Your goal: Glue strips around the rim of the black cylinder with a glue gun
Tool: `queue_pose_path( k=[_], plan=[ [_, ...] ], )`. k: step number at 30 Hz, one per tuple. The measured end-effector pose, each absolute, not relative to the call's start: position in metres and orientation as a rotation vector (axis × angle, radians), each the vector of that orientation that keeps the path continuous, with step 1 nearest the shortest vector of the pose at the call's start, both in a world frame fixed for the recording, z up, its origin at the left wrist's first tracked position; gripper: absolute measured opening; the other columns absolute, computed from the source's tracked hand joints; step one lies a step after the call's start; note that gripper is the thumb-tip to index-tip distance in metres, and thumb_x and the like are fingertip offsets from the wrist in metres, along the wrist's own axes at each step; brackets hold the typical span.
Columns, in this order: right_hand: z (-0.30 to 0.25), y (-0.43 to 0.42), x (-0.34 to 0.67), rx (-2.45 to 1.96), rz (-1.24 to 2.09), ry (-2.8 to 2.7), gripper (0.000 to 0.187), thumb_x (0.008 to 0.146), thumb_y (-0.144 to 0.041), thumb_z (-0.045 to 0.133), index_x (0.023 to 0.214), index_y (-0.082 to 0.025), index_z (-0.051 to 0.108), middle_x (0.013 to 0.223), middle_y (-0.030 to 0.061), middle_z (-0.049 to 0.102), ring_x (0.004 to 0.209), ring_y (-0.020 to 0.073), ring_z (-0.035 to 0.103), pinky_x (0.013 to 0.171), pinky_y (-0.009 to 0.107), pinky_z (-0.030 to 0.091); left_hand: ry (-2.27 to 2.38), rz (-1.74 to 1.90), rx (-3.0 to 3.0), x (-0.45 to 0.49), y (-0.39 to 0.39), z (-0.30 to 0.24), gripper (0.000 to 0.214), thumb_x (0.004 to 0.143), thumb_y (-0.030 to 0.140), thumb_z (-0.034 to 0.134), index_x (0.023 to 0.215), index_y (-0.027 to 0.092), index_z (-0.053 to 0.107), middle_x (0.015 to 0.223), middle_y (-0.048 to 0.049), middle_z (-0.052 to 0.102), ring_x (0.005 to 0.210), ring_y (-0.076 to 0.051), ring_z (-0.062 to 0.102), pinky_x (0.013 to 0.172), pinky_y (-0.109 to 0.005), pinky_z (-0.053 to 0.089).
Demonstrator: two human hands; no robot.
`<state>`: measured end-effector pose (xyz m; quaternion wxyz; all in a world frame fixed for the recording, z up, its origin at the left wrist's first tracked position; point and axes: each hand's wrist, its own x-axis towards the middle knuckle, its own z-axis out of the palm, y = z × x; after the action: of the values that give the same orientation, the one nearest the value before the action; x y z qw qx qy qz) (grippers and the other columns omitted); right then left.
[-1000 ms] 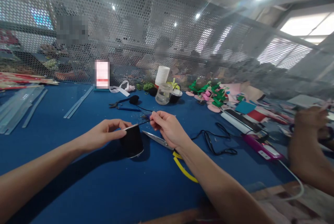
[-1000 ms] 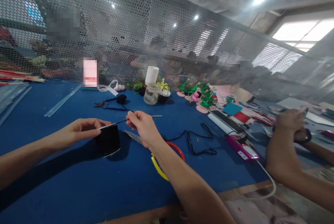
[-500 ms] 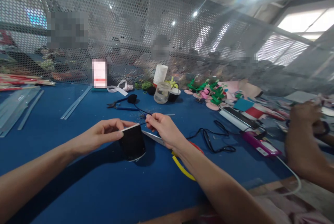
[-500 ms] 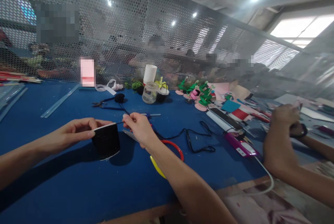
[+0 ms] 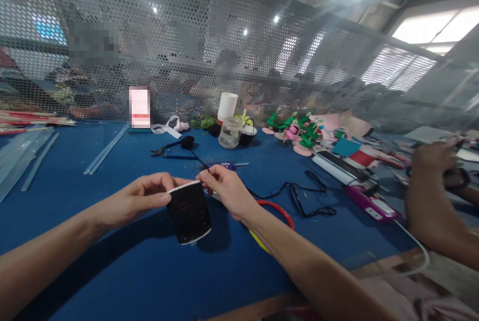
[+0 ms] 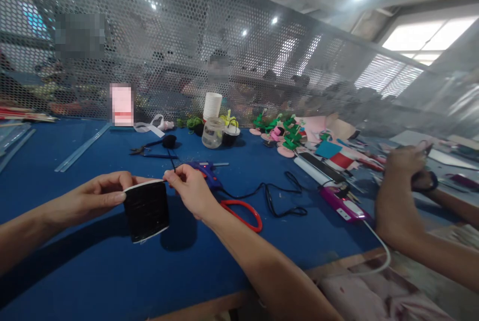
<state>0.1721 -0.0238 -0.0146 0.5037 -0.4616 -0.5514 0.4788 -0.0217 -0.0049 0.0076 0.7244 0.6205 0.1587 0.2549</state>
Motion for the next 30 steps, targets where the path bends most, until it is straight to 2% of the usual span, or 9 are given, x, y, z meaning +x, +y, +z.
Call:
queue_pose_path(
  k=[3, 10, 17, 25, 30],
  plan=[
    [-0.013, -0.026, 0.170, -1.077, 1.149, -1.331, 0.026, 0.070, -0.042, 0.057, 0.068, -0.017, 0.051, 0.064, -0.0012, 0.054, 0.052, 0.0091, 0.042, 0.051, 0.023, 0.034, 0.355, 0.589, 1.357, -0.022, -0.005, 0.007, 0.009, 0.076, 0.024, 0.060, 0.073, 0.015, 0.061, 0.111, -0.0061, 0.060, 0.105, -0.022, 0.051, 0.087, -0.031, 0.036],
    [-0.013, -0.027, 0.172, -1.094, 1.080, -1.375, 0.025, 0.071, -0.041, 0.056, 0.065, -0.019, 0.046, 0.054, -0.0049, 0.049, 0.047, 0.0085, 0.042, 0.047, 0.022, 0.033, 0.426, 0.628, 1.402, -0.023, -0.001, 0.005, 0.012, 0.073, 0.028, 0.063, 0.070, 0.016, 0.062, 0.108, -0.0052, 0.059, 0.101, -0.023, 0.051, 0.088, -0.035, 0.037],
    [-0.006, -0.027, 0.175, -1.191, 0.783, -1.528, 0.017, 0.074, -0.032, 0.052, 0.064, -0.020, 0.046, 0.056, -0.0040, 0.048, 0.051, 0.0101, 0.044, 0.052, 0.024, 0.036, 0.578, 0.657, 1.536, -0.022, 0.006, 0.002, 0.016, 0.073, 0.032, 0.062, 0.073, 0.015, 0.061, 0.107, -0.0072, 0.060, 0.101, -0.024, 0.052, 0.091, -0.037, 0.035],
    [-0.013, -0.030, 0.172, -1.181, 0.521, -1.741, 0.014, 0.078, -0.026, 0.048, 0.066, -0.020, 0.044, 0.062, -0.0020, 0.049, 0.058, 0.0119, 0.047, 0.057, 0.025, 0.038, 0.692, 0.625, 1.876, -0.021, 0.003, 0.002, 0.021, 0.072, 0.025, 0.060, 0.092, 0.017, 0.059, 0.116, -0.0094, 0.056, 0.116, -0.028, 0.041, 0.098, -0.038, 0.028],
    [-0.014, -0.031, 0.168, -1.184, 0.451, -1.786, 0.015, 0.079, -0.026, 0.047, 0.065, -0.021, 0.043, 0.062, -0.0010, 0.050, 0.060, 0.0128, 0.049, 0.058, 0.025, 0.039, 0.778, 0.677, 2.048, -0.014, -0.002, -0.002, 0.016, 0.072, 0.026, 0.059, 0.086, 0.018, 0.058, 0.110, -0.0074, 0.059, 0.119, -0.027, 0.037, 0.099, -0.040, 0.027]
  ],
)
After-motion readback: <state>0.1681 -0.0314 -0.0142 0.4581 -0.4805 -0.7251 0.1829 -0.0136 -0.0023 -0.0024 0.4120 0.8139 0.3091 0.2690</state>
